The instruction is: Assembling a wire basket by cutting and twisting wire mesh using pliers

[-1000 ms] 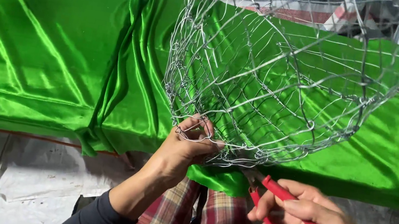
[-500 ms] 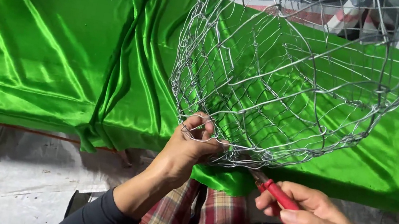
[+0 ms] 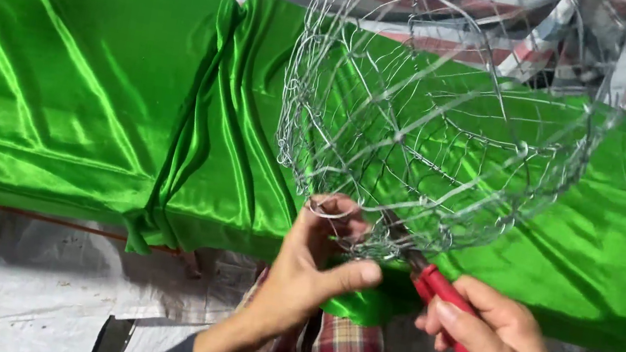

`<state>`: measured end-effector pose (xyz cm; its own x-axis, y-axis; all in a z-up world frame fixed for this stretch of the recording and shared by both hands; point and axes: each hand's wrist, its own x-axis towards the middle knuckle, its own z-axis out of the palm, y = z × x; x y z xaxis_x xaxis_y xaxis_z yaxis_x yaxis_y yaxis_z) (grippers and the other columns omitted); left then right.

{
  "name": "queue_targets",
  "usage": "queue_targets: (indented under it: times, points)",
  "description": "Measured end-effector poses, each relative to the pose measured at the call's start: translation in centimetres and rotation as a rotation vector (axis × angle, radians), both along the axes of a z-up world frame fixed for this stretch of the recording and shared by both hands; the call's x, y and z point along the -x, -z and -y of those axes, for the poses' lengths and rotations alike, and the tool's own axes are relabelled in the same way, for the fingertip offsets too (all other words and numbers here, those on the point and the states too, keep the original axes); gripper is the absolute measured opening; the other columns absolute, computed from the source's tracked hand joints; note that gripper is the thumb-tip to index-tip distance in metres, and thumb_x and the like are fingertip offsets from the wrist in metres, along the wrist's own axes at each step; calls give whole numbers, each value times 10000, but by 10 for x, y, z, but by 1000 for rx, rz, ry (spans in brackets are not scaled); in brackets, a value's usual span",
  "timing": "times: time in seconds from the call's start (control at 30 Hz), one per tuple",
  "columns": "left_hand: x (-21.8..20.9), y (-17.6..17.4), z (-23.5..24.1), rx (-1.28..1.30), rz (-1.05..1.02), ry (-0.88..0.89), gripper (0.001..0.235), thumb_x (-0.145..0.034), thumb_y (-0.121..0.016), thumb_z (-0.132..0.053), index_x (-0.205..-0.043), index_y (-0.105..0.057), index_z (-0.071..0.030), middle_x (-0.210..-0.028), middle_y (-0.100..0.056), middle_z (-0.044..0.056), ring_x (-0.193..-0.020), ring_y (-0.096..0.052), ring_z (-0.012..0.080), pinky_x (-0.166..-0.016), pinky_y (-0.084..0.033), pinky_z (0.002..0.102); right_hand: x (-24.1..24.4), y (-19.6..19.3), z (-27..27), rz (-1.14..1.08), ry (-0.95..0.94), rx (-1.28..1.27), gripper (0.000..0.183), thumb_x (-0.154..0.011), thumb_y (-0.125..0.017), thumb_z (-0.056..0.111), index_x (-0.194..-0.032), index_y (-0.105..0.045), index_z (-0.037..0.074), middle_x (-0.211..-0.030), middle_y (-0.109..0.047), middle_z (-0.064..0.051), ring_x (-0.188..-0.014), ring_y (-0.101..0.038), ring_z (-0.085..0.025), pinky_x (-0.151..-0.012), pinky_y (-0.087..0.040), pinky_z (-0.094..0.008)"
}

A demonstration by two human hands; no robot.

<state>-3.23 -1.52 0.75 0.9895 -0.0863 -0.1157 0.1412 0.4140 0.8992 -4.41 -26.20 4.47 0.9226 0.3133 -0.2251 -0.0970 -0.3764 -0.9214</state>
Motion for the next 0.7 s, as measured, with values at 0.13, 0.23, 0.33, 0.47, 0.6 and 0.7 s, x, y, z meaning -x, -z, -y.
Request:
queue_targets:
  times: [0.13, 0.23, 0.33, 0.47, 0.6, 0.7]
  points:
    - [-13, 21, 33, 8, 364, -281, 595, -773, -873, -172, -1234, -512, -70, -1169, -556, 77, -975, -589, 165, -868, -518, 288, -2, -10, -18, 37, 29, 10, 301, -955, -616, 246, -901, -771, -6, -779, -789, -99, -619, -677, -156, -637, -538, -280]
    - [-29, 20, 44, 26, 443, -485, 375, -825, -844, -79, -1074, -566, -61, -1025, -568, 63, -834, -601, 138, -727, -554, 250, -7, -16, -18, 26, 73, -2, 295, -953, -616, 231, -906, -757, -23, -781, -799, -125, -593, -675, -178, -625, -535, -293]
    - [-39, 20, 49, 107, 485, -540, 305, -850, -815, -54, -1015, -559, -70, -996, -590, 73, -911, -602, 170, -802, -534, 273, -7, -21, -10, -13, 110, 29, 288, -950, -618, 223, -918, -754, -29, -774, -803, -143, -573, -669, -196, -579, -527, -309]
    - [-40, 20, 55, 209, 490, -529, 302, -882, -770, -8, -1022, -518, -96, -1041, -629, 110, -1017, -644, 218, -898, -528, 319, -2, -35, -10, -145, 165, 77, 300, -973, -590, 220, -952, -740, -39, -753, -753, -168, -550, -627, -228, -518, -486, -332]
    - [-43, 23, 58, 210, 494, -566, 311, -880, -769, -2, -1018, -504, -87, -1004, -611, 121, -997, -653, 237, -916, -532, 336, 11, -27, -21, -290, 365, -201, 268, -995, -589, 130, -1063, -662, -119, -745, -650, -299, -603, -528, -284, -513, -422, -367]
    - [-40, 20, 54, 241, 462, -578, 289, -869, -767, 16, -1011, -534, -80, -973, -623, 109, -958, -658, 208, -870, -558, 307, 22, -30, -33, -306, 367, -397, 262, -1040, -598, 133, -852, -526, -34, -721, -437, -135, -739, -574, -296, -523, -425, -388]
